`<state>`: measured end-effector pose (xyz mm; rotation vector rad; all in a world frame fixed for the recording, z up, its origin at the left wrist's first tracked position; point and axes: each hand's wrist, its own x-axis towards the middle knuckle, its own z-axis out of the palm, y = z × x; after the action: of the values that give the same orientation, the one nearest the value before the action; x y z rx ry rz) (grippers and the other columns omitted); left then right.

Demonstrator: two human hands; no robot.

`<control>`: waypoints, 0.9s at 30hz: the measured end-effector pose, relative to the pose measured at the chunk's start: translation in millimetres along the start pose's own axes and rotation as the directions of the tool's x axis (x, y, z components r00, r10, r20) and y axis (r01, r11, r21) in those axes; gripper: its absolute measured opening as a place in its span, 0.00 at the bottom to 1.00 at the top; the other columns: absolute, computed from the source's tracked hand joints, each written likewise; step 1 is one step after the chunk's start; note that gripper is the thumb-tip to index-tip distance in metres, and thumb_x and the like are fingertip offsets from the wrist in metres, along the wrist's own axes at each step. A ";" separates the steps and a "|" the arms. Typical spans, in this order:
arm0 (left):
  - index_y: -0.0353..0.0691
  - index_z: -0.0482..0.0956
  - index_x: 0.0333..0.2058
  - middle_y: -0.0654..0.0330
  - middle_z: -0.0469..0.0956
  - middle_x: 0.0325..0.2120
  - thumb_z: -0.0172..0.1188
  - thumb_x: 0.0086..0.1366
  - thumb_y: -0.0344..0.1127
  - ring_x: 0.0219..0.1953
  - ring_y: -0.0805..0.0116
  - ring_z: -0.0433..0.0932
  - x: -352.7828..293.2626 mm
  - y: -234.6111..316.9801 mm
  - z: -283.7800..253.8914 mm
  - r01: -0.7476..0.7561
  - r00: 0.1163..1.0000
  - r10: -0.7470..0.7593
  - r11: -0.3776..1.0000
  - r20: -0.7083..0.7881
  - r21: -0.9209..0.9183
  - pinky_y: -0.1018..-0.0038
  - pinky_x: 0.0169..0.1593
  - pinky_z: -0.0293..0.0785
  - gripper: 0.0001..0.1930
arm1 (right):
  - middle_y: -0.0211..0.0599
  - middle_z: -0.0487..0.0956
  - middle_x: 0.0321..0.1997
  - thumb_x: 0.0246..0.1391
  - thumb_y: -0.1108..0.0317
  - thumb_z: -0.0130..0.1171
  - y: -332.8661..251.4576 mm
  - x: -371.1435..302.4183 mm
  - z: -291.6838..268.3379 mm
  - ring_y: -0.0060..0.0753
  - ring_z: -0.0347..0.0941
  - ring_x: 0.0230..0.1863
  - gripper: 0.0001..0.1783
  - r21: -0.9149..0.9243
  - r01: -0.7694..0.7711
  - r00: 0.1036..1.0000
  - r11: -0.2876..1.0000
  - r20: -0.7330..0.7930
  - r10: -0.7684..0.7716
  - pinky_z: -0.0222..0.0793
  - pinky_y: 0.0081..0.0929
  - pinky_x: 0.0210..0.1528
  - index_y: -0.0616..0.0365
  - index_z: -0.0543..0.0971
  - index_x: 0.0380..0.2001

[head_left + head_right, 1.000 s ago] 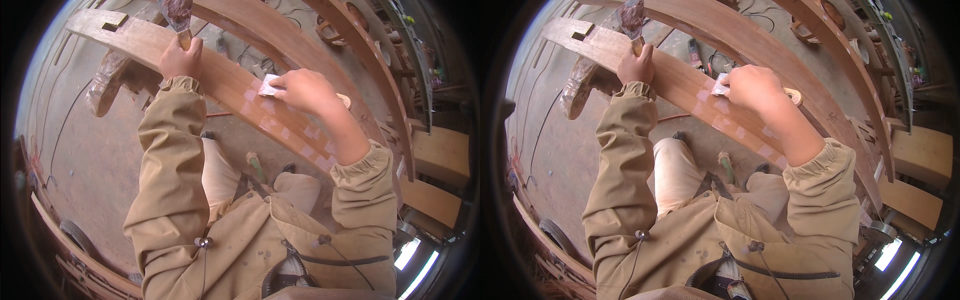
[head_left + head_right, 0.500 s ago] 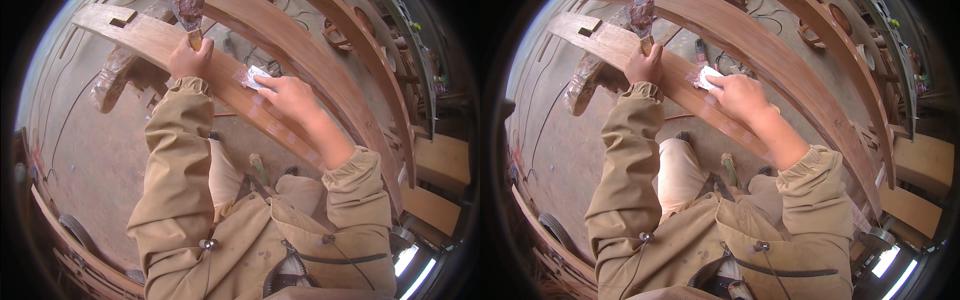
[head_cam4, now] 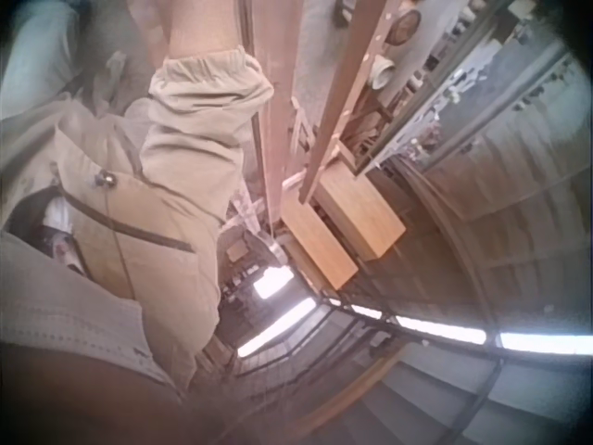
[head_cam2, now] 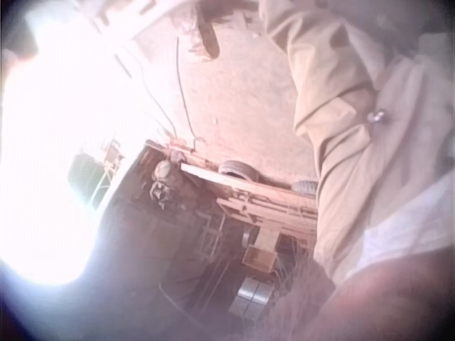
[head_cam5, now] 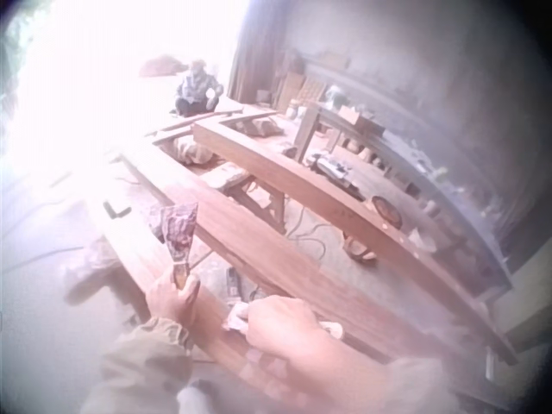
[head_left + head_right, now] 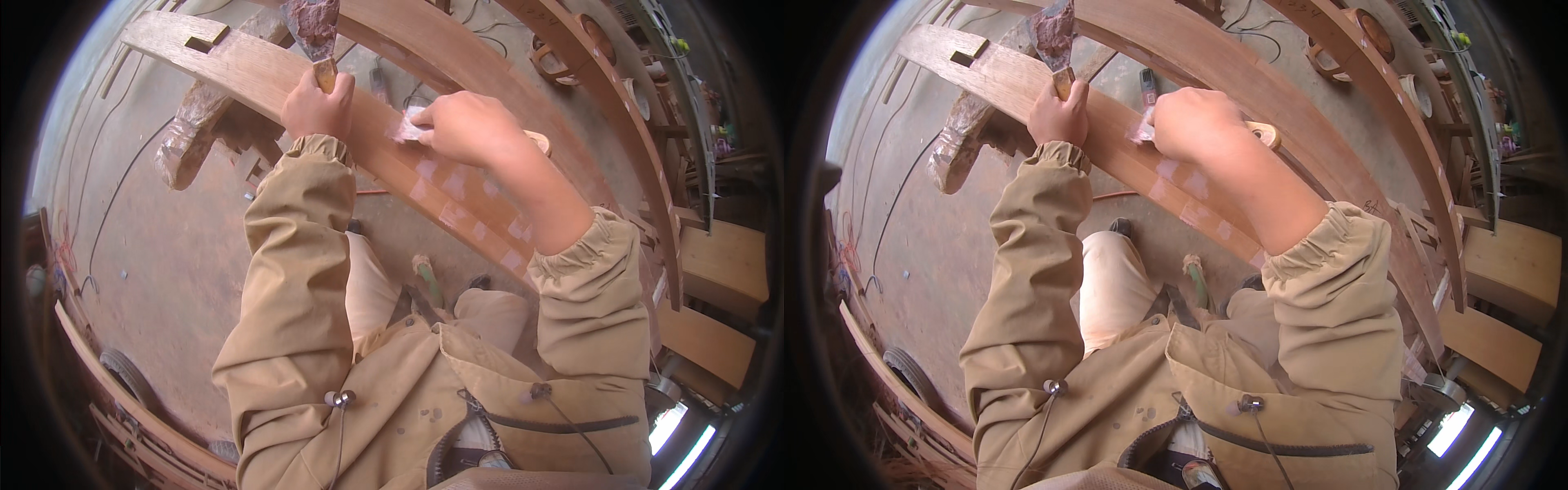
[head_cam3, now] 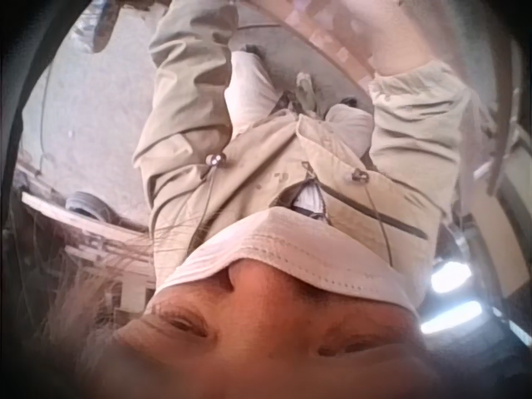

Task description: The person applies wood filler to a curved wooden frame using a putty knife and a smaller scraper. They repeatedly scoop filler from a bucket and spread it along the frame's surface, smoothing it as they work.

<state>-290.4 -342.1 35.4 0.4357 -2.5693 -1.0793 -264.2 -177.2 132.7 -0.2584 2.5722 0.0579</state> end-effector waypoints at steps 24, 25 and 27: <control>0.40 0.78 0.28 0.47 0.78 0.24 0.49 0.52 0.52 0.32 0.46 0.76 -1.0 3.7 -4.9 0.013 1.000 -0.013 0.999 0.021 -0.043 0.58 0.38 0.71 0.20 | 0.45 0.78 0.35 0.50 0.58 0.57 -5.8 -71.6 62.2 0.46 0.74 0.38 0.17 0.259 0.168 0.955 0.951 -0.283 -0.092 0.70 0.38 0.39 0.41 0.78 0.45; 0.39 0.77 0.29 0.45 0.77 0.27 0.49 0.53 0.54 0.33 0.45 0.76 -1.1 4.6 -6.6 0.022 0.999 -0.020 0.999 0.043 -0.037 0.57 0.39 0.70 0.22 | 0.46 0.77 0.34 0.51 0.58 0.56 -2.6 -72.8 69.4 0.48 0.73 0.38 0.17 0.272 0.165 0.955 0.948 -0.285 -0.084 0.69 0.39 0.39 0.41 0.78 0.45; 0.39 0.77 0.31 0.44 0.77 0.29 0.49 0.54 0.56 0.35 0.44 0.76 -0.3 2.0 -5.0 0.038 0.997 -0.037 0.999 0.065 -0.025 0.57 0.40 0.70 0.24 | 0.45 0.77 0.34 0.52 0.58 0.55 2.2 -78.7 72.7 0.49 0.73 0.37 0.16 0.262 0.131 0.966 0.956 -0.253 -0.063 0.68 0.40 0.38 0.41 0.79 0.45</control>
<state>-288.4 -343.8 40.2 0.4512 -2.6094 -1.1569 -161.4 -154.8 112.6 -0.3017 2.7613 -0.3917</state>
